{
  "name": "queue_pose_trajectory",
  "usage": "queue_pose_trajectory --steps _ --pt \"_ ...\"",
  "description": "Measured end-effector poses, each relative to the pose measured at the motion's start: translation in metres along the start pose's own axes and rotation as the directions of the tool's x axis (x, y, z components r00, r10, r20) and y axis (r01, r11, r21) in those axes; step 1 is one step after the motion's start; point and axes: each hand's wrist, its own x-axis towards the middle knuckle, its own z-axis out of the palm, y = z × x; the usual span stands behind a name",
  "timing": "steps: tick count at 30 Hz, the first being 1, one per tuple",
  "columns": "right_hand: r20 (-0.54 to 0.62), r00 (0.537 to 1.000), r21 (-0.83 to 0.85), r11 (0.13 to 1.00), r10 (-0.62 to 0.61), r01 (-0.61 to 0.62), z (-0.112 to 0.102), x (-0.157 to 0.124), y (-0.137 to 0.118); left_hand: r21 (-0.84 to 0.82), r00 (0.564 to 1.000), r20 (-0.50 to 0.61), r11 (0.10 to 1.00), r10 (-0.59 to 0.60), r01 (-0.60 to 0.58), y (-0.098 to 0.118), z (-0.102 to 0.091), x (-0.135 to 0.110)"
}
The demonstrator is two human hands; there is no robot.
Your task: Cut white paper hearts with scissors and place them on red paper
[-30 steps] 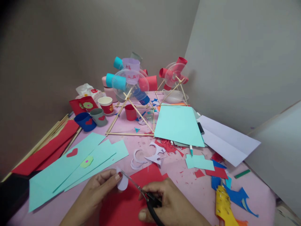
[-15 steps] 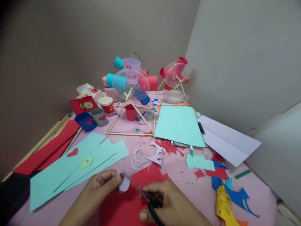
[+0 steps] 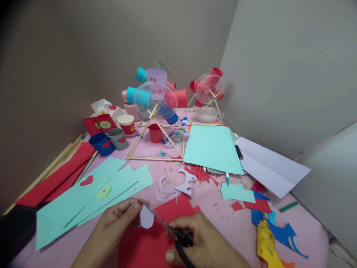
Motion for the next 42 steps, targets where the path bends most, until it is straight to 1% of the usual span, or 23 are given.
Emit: queue_pose_trajectory --steps 6,10,15,18,20,25,29,34,42 --pt "-0.026 1.0 -0.024 1.0 0.001 -0.002 -0.0009 0.0004 -0.003 0.03 0.997 0.069 0.999 -0.031 0.028 -0.0007 -0.0018 0.0008" --pt "-0.013 1.0 -0.036 0.999 -0.022 0.021 -0.0005 0.002 -0.0024 0.048 0.998 0.044 0.998 -0.043 0.041 -0.0037 -0.0024 0.0026" --pt "-0.023 0.999 -0.034 0.999 -0.032 0.031 -0.0001 0.0019 -0.0005 -0.009 0.994 0.082 0.998 -0.069 0.07 -0.0068 -0.0041 0.0039" --pt "-0.025 0.999 -0.038 0.999 -0.021 0.02 -0.0005 0.001 0.0011 0.018 0.992 0.089 0.996 -0.086 0.085 -0.0063 -0.005 0.0036" --pt "-0.031 0.999 -0.035 0.999 -0.008 0.007 -0.0006 0.0004 0.0014 0.035 0.992 0.085 0.996 -0.088 0.085 -0.0057 -0.0049 0.0034" --pt "-0.048 0.999 -0.033 0.999 0.019 -0.02 0.0 0.0006 -0.0013 0.015 0.993 0.088 0.997 -0.075 0.074 -0.006 -0.004 0.0033" --pt "-0.032 0.999 -0.011 0.999 0.039 -0.039 0.0005 0.0007 -0.0039 0.005 0.995 0.074 0.997 -0.073 0.073 -0.0072 -0.0035 0.0025" --pt "-0.023 1.0 -0.008 1.0 0.021 -0.021 0.0 0.0001 -0.0031 -0.005 0.992 0.1 0.997 -0.079 0.08 -0.0077 -0.0036 0.002" --pt "-0.001 1.0 0.018 1.0 0.013 -0.013 -0.0011 0.0017 -0.0055 -0.002 0.993 0.084 0.997 -0.083 0.083 -0.0034 -0.0034 0.0023"
